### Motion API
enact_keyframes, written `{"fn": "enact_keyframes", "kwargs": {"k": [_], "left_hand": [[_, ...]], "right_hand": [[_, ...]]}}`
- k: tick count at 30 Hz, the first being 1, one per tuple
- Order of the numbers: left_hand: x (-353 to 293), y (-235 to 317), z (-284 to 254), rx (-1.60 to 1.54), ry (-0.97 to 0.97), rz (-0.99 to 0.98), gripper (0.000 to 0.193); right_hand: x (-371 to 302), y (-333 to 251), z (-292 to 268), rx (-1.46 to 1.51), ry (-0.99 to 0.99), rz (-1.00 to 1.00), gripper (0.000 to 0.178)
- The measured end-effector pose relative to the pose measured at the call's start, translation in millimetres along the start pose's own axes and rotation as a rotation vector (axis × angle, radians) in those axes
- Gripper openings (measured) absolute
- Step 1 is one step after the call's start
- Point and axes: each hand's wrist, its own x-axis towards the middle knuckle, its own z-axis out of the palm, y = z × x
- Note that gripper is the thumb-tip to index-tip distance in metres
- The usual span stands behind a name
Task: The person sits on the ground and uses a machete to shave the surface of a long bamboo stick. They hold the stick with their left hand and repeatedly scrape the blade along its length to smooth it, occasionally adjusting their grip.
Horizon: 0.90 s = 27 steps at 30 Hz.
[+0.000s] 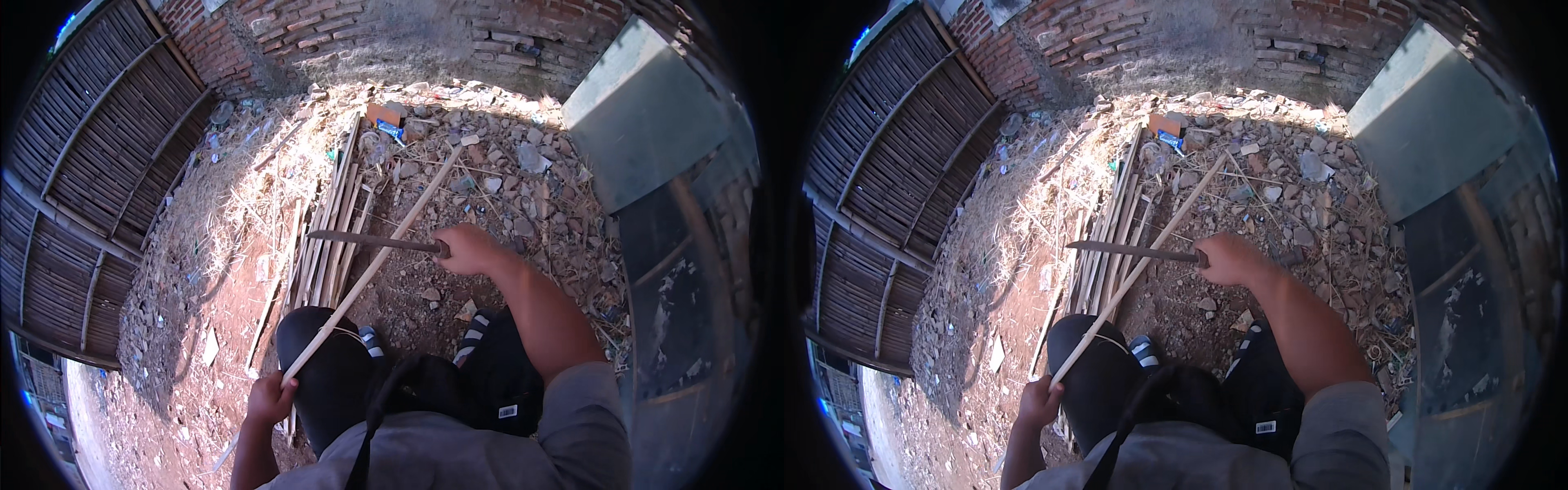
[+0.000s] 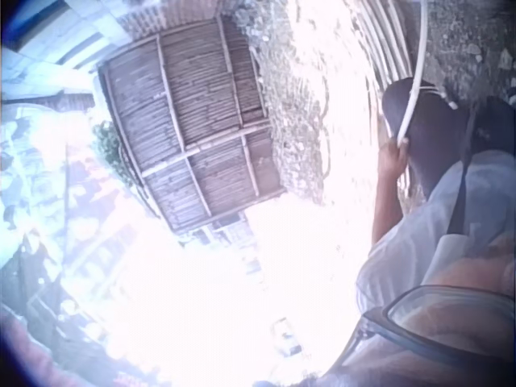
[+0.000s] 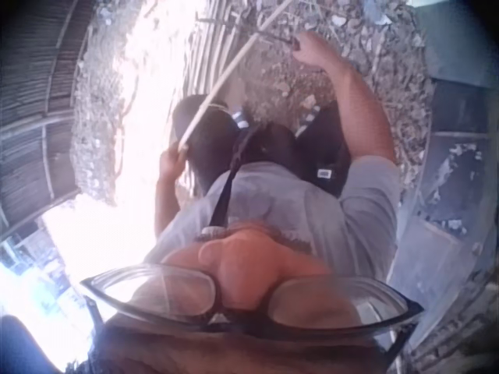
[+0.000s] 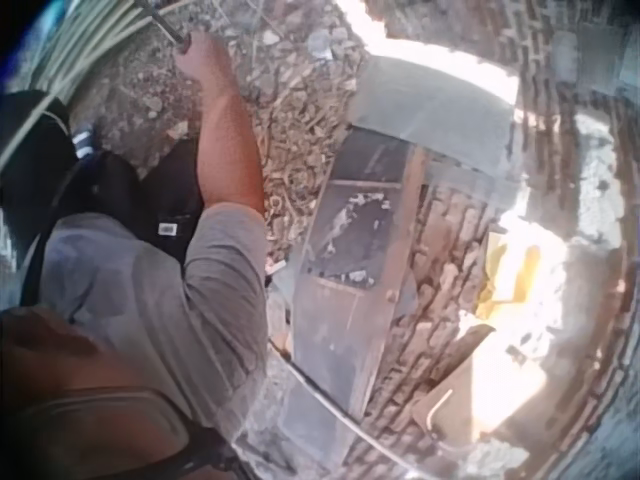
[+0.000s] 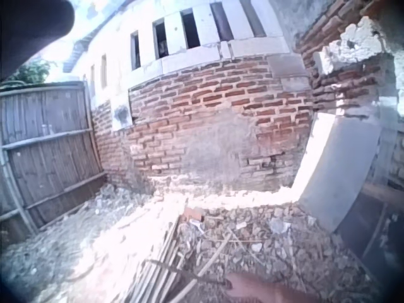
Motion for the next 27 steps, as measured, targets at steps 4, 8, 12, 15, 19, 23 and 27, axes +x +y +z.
{"fn": "enact_keyframes", "kwargs": {"k": [4,8,12,15,19,23,27], "left_hand": [[6,6,-4,-0.018,0.009,0.033,0.044],[2,6,-4,-0.007,-0.004,-0.001,0.044],[4,5,-6,-0.042,-0.017,0.029,0.044],[4,0,-1,-0.047,0.018,0.001,0.043],[5,12,-8,-0.025,0.026,-0.009,0.042],[-1,12,-1,0.049,0.063,-0.012,0.041],[-3,6,1,0.104,0.099,-0.008,0.042]], "right_hand": [[-1,38,-8,0.137,0.305,0.212,0.02],[-12,-24,1,-0.07,0.022,0.009,0.02],[-10,-34,19,-0.151,-0.034,-0.184,0.02],[5,16,-2,0.052,0.182,0.083,0.025],[3,47,1,0.096,0.415,0.221,0.028],[-7,-18,5,-0.119,-0.006,-0.004,0.027],[-3,-29,6,-0.162,-0.095,-0.066,0.025]]}}
